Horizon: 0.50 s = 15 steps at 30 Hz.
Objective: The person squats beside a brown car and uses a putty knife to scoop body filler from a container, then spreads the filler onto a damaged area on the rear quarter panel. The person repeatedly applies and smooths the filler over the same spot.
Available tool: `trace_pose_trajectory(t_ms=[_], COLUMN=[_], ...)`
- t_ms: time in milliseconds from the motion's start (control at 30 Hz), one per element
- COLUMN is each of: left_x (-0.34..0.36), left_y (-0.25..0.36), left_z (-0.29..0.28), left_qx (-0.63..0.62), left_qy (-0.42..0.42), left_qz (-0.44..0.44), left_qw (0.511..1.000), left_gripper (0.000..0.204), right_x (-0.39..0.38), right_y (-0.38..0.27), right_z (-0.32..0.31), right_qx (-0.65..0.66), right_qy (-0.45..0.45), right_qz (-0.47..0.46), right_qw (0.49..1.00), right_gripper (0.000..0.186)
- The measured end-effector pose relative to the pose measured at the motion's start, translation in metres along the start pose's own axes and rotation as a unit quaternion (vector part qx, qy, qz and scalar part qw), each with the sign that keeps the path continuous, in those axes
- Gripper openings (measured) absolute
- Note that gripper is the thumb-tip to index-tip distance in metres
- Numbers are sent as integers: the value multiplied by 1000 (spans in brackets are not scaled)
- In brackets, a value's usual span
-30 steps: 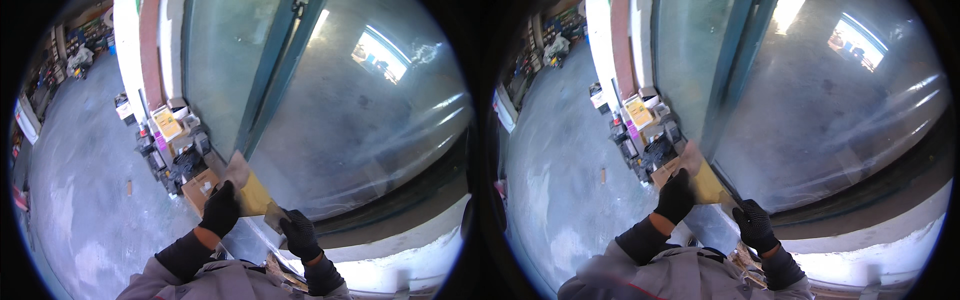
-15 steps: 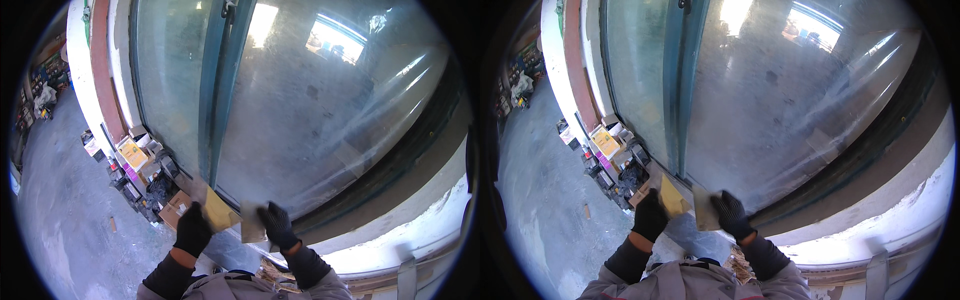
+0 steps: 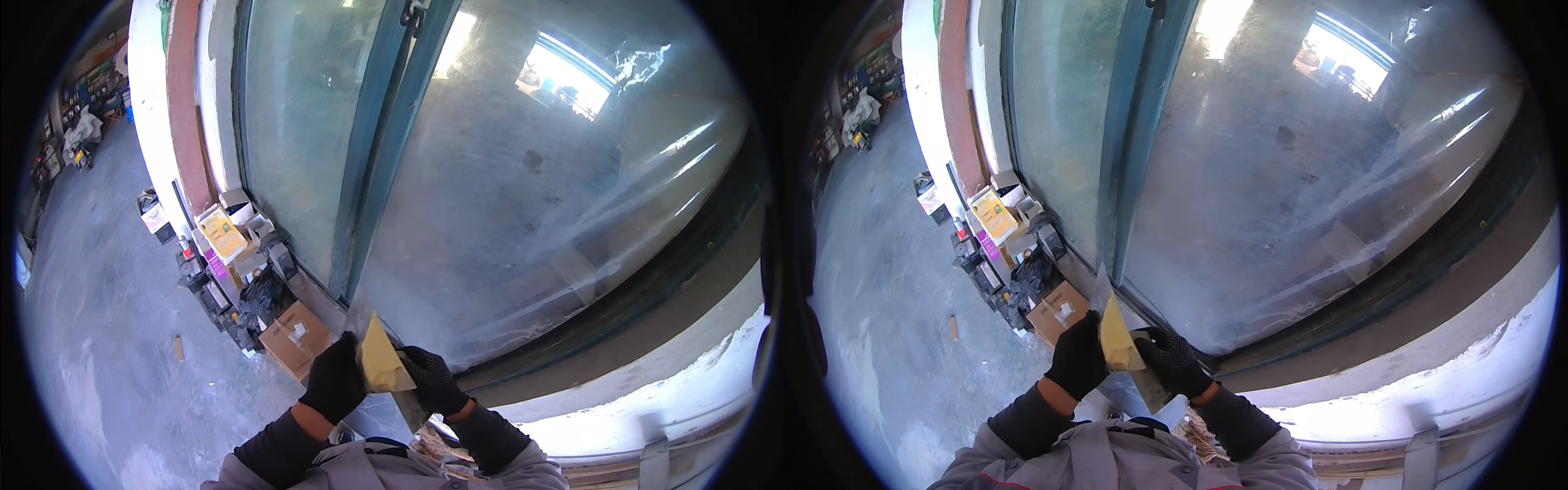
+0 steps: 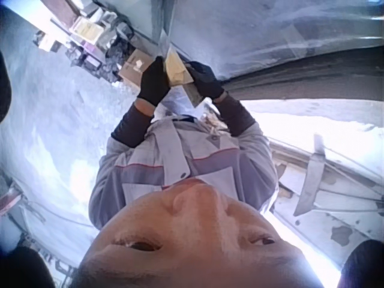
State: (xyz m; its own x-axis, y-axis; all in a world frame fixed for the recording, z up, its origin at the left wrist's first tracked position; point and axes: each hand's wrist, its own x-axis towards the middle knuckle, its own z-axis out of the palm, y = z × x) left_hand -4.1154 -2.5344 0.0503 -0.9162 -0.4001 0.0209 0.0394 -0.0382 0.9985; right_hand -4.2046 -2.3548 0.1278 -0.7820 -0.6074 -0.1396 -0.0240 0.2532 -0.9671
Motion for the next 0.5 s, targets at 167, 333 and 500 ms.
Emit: trace_pose_trajectory(t_ms=[167, 333, 500], left_x=[0, -5, -12], left_y=[-5, 4, 34], left_z=[-9, -2, -12], left_qx=[291, 245, 346], left_qy=[9, 39, 90], left_qz=[88, 112, 165], left_qw=[953, 962, 919], left_gripper=[37, 38, 37], right_x=[-14, -26, -45], right_y=[-59, -82, -47], right_z=[-17, -16, -15], right_qx=[60, 58, -281], right_qy=[189, 366, 146], right_qz=[-60, -245, -370], right_qw=[978, 896, 873], right_gripper=[19, 17, 18])
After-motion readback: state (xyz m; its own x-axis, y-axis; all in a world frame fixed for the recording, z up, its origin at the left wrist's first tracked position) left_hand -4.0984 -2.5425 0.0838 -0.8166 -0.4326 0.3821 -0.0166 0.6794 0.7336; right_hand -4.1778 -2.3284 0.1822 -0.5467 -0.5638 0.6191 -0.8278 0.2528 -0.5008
